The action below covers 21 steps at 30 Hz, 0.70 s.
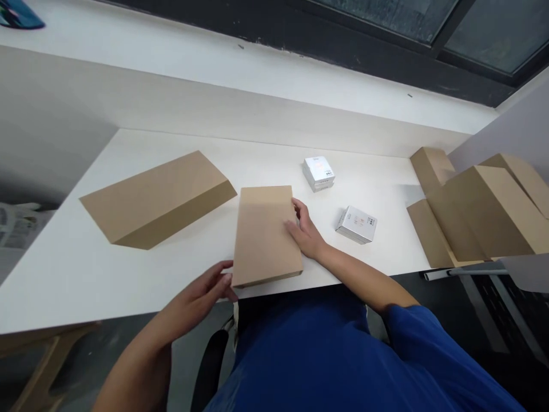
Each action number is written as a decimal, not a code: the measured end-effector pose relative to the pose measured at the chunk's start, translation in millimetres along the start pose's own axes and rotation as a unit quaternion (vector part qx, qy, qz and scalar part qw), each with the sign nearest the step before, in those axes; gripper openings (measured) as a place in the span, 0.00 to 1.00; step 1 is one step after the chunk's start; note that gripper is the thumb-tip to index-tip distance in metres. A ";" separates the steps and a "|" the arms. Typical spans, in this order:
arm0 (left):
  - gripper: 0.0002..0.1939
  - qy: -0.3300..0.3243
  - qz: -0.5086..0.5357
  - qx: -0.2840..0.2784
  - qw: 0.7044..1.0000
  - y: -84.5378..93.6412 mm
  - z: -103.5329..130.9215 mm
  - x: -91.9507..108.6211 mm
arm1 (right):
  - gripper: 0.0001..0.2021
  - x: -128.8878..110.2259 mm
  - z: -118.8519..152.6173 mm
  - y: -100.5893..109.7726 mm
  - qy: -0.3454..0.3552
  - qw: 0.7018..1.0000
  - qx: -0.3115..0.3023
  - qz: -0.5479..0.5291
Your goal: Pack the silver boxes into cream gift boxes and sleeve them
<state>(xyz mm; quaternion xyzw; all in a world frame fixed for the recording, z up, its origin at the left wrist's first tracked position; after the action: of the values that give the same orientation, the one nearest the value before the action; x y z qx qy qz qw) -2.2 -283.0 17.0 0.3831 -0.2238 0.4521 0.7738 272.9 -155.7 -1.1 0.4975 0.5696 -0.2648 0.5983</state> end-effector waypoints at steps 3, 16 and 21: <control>0.34 -0.058 -0.077 -0.104 0.990 5.6 23.6 -3.9 | 0.45 -9.1 -10.9 7.0 -0.035 0.991 -0.129 -0.009; 0.90 -0.320 -0.039 0.218 0.921 4.6 -71.2 -13.6 | 0.46 -61.5 31.9 12.5 -0.005 0.974 -0.131 0.187; 0.65 -0.333 0.155 0.225 0.903 2.6 -101.7 -14.3 | 0.41 -52.3 27.8 17.6 -0.064 0.967 -0.157 0.192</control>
<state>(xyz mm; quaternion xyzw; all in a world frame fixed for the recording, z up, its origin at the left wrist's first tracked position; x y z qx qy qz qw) -11.5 -208.9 -53.6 0.6356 -0.4171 0.4511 0.4675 289.1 -187.3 49.5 0.4792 0.4581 -0.0836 0.7440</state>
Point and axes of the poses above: each hand's wrist, its own z-axis away from the middle knuckle, its own y-axis out of the back of the hand, x = y × z, the point moved 1 cm from there along -z, towards the middle knuckle, and after that the axes turned 8 degrees about y, right-handed, at the moved point
